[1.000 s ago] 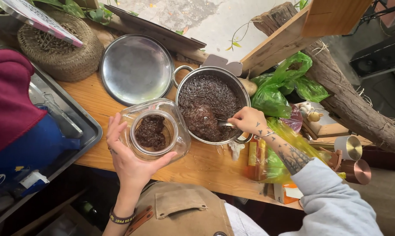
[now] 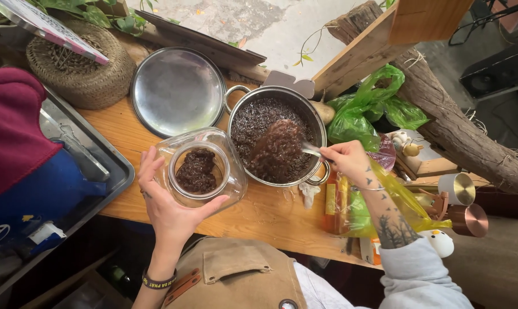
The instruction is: The person scoops a dark, thick substance from a metal pot into a clear glass jar using a metal spoon. They then use a green spatula to scrape the remaining substance from the spoon into the jar. The process is repeated multiple times to fill the jar.
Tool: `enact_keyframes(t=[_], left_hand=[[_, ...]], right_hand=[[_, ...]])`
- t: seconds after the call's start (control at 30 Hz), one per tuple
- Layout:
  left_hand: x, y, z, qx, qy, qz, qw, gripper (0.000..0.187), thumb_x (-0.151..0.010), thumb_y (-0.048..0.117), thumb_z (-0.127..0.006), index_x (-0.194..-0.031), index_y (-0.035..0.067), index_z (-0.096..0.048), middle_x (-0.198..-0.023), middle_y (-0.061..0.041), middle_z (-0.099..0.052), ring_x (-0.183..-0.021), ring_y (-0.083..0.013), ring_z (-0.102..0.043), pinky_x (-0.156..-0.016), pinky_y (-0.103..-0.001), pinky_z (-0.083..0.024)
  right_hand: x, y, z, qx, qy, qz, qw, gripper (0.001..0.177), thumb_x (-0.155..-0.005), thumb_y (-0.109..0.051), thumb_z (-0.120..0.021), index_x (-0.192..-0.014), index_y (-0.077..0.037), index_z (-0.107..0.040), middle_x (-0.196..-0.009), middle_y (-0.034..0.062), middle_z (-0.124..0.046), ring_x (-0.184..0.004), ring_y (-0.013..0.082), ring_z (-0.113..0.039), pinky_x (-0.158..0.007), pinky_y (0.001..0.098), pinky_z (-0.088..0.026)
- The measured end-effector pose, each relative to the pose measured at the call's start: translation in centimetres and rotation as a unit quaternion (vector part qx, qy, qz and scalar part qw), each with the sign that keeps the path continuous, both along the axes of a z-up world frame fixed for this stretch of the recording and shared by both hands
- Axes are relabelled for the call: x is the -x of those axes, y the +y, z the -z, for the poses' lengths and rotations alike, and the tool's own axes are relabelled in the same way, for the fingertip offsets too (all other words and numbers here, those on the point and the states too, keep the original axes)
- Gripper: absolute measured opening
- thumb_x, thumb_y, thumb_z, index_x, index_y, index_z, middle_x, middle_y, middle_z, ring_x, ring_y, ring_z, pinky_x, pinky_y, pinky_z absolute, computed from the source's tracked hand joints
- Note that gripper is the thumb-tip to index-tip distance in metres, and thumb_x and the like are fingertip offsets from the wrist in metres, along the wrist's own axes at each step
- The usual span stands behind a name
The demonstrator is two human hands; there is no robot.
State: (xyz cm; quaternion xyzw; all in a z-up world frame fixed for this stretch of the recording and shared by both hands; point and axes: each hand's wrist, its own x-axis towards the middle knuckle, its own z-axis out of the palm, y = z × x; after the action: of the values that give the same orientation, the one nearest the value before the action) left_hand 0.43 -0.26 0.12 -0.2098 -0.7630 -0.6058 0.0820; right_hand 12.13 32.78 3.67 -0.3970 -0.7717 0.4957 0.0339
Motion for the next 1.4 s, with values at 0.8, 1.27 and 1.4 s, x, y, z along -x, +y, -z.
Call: enact_keyframes(t=[0.8,1.27,1.4], left_hand=[[-0.3,-0.3,-1.0,0.042,0.027,-0.016,0.999,0.102,-0.052,0.043,-0.09,-0.125,0.003,-0.031,-0.146,-0.025,-0.034,-0.143,-0.046,-0.028,-0.118,-0.057,-0.024],[-0.2,-0.3,-0.6,0.038,0.018,-0.016,0.999,0.104,-0.051,0.045,-0.09,-0.126,0.004,-0.031,-0.147,-0.025,-0.034,-0.143,-0.0448,-0.028,-0.118,-0.056,-0.024],[-0.3,-0.2,-0.8,0.044,0.026,-0.022,0.998,0.105,-0.05,0.043,-0.091,-0.126,0.002,-0.032,-0.147,-0.025,-0.034,-0.142,-0.0454,-0.03,-0.117,-0.056,-0.026]], right_hand=[[1.9,-1.2,-19.3,-0.168,-0.011,0.003,0.986,0.013,-0.102,-0.014,-0.063,-0.094,-0.007,-0.071,-0.069,0.0065,-0.059,-0.047,0.0066,-0.038,-0.036,0.0137,-0.022],[2.3,0.5,-18.5,-0.166,0.019,-0.04,0.985,0.022,-0.101,-0.016,-0.064,-0.09,0.002,-0.07,-0.062,0.0065,-0.05,-0.047,0.0077,-0.03,-0.041,0.0191,-0.018],[2.0,0.1,-18.6,-0.156,0.005,-0.019,0.988,0.016,-0.1,-0.015,-0.064,-0.096,-0.001,-0.071,-0.072,0.0061,-0.062,-0.048,0.0055,-0.036,-0.039,0.0151,-0.021]])
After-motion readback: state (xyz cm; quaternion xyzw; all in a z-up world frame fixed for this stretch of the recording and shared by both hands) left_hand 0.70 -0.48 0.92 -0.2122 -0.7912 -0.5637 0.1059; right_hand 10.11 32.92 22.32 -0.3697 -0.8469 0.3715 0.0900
